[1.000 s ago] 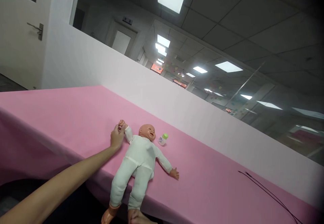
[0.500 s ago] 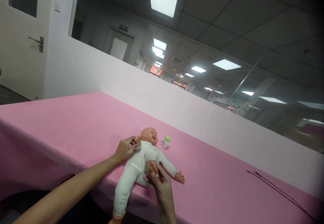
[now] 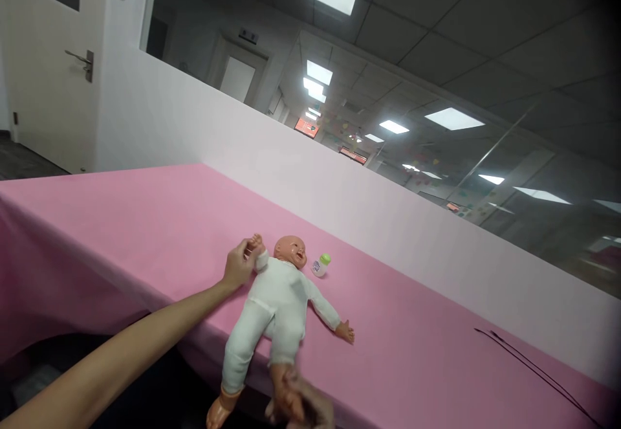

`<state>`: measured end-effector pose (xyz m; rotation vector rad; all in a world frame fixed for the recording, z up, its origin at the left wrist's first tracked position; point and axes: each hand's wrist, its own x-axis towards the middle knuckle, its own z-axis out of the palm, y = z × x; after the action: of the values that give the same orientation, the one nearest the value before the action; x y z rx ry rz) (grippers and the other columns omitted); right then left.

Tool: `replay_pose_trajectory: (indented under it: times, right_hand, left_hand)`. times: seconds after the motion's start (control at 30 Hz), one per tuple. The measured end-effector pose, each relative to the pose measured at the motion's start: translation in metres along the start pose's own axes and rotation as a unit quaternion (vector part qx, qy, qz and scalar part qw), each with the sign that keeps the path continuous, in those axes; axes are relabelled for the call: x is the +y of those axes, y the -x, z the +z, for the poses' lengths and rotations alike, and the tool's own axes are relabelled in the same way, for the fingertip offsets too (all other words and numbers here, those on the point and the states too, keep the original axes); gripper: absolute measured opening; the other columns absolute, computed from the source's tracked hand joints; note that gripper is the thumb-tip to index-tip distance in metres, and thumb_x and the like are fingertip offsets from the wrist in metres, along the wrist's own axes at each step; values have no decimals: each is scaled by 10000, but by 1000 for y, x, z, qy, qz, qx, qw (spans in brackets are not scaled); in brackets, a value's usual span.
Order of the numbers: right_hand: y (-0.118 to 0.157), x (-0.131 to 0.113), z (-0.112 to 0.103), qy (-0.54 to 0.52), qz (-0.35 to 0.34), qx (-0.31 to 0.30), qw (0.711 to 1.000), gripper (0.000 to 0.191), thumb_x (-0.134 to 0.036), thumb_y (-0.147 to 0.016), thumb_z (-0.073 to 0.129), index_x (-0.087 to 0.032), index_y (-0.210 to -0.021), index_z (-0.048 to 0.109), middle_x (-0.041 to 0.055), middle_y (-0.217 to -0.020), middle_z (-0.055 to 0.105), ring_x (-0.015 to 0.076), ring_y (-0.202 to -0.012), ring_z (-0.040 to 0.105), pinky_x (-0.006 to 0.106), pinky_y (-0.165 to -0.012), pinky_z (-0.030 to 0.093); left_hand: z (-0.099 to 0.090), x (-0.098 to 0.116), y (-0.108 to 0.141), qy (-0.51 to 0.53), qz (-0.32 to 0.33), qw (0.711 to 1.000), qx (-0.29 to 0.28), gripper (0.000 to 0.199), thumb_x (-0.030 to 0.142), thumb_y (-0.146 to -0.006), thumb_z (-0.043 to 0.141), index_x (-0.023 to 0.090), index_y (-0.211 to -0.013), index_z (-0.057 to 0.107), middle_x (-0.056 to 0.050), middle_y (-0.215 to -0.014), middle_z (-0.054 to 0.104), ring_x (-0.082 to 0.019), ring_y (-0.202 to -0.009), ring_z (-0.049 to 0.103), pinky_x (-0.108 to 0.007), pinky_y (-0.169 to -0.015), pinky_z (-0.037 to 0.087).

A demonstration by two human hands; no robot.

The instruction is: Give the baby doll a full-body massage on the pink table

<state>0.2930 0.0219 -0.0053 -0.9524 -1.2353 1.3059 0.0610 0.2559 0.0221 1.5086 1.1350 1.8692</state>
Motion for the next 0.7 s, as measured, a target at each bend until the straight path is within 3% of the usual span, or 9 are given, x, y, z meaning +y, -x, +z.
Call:
replay_pose_trajectory:
  times: [0.07,0.13,0.23,0.3,0.4,0.47,0.53,0.63,0.7]
  right_hand:
    - [-22,-22,8,25,-77,78,994,579,-567,-675,943,-292,-1169,819,136,-1222,776,265,-738,758,438,-735,645]
    - [-52,-43,21,62,-85,131,986,558,-516,-744,915,-241,-1216,801,150,-1283,754,293,-898,774,447,-848,648]
    - [-89,-60,40,69,-63,124,988,608,-547,-755,891,-183,-1231,790,159,-1229,768,267,-829,770,448,-841,654]
    - [-93,-59,40,68,-67,107,990,602,-537,-753,894,-180,-1227,792,169,-1258,755,285,-911,766,439,-844,653]
    - [-66,-37,19,64,-83,67,992,515,-481,-723,931,-230,-1159,821,163,-1306,736,327,-1063,744,415,-816,650]
    - [-41,-12,-2,32,-79,1,996,510,-492,-616,985,-288,-1062,845,126,-1229,761,280,-794,771,398,-663,640]
    - [-22,13,-19,13,-14,-93,996,539,-547,-502,1013,-319,-963,853,87,-1122,776,234,-644,735,396,-608,620]
    - [-10,33,-29,38,77,-164,983,452,-606,-483,999,-263,-717,820,47,-759,733,193,-540,661,355,-557,591]
    - [-6,30,-29,55,103,-151,982,436,-597,-501,996,-242,-658,798,40,-663,691,205,-548,661,357,-570,594]
  left_hand:
    - [-1,8,7,-16,99,992,-80,207,410,-963,619,217,-1001,684,-24,-872,750,-175,-734,675,-285,-719,514]
    - [-3,11,12,-42,196,968,-151,166,365,-933,653,215,-984,704,-39,-872,761,-184,-750,690,-293,-735,515]
    - [-4,11,15,-77,261,941,-201,189,377,-925,660,210,-990,720,-62,-856,769,-197,-721,691,-309,-717,504]
    - [-3,8,13,-80,213,957,-180,209,407,-950,633,215,-960,715,-57,-851,766,-193,-705,681,-306,-709,493]
    - [-1,1,4,-47,57,995,-69,309,497,-987,571,220,-908,683,-41,-830,747,-194,-708,667,-301,-701,483]
    - [-1,-7,-5,-25,-58,998,27,375,564,-982,533,223,-907,668,-49,-840,745,-218,-749,673,-308,-698,480]
    - [-2,-17,-13,-20,-145,985,96,426,603,-973,489,222,-876,653,-74,-839,742,-249,-776,679,-322,-679,473]
    - [-3,-25,-19,-21,-188,973,128,465,626,-973,446,223,-830,627,-91,-807,729,-270,-768,677,-329,-651,467]
    - [-3,-23,-17,-14,-177,977,122,449,631,-965,478,227,-842,631,-75,-821,733,-259,-786,680,-321,-673,478]
